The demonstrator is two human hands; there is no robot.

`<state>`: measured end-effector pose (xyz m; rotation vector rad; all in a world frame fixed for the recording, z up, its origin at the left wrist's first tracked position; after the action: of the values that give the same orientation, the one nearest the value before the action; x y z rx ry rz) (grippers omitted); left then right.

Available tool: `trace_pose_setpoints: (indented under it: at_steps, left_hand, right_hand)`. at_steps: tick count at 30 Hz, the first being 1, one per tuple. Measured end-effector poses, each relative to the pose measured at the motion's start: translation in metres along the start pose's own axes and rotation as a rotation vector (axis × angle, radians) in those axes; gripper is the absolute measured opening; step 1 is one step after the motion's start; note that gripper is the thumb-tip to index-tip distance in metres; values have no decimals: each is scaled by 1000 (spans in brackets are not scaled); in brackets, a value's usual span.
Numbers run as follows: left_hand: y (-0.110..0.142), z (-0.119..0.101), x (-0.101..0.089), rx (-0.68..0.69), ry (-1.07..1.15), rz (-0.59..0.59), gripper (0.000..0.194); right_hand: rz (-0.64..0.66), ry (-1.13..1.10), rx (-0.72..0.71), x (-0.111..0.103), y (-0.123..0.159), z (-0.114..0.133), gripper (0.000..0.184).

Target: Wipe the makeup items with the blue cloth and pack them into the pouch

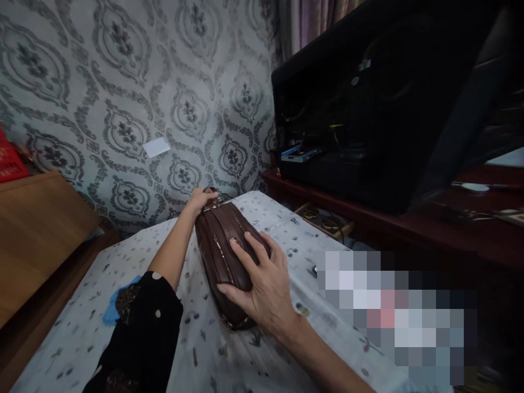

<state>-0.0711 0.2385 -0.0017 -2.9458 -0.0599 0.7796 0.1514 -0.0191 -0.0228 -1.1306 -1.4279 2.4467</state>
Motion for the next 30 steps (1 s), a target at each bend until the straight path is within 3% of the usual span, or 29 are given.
trace_pose_setpoints:
  at_steps: [6,10,16,30]
  left_hand:
    - [12,-8,1,-6,-18,97,32]
    - [28,1,-13,-77,-93,150,28]
    - [47,13,-32,-127,-156,110,32]
    - [64,-2,-29,-116,-152,70,21]
  right_hand:
    - [-13,0,11,1,1,-2,69]
    - [-16,-9,12,1,1,-2,66]
    - [-16,3,16,1,1,-2,64]
    - [-38,12,9,0,1,-2,65]
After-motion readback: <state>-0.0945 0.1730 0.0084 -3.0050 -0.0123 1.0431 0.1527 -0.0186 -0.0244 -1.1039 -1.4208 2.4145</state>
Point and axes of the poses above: each hand's wrist, its own y-axis away from the middle knuckle, its own x-axis out of the palm, z = x × y, the point moved 10 cm from there along -y, towards the middle knuckle, and after that the axes turned 9 degrees about z, right-handed, at the moved point
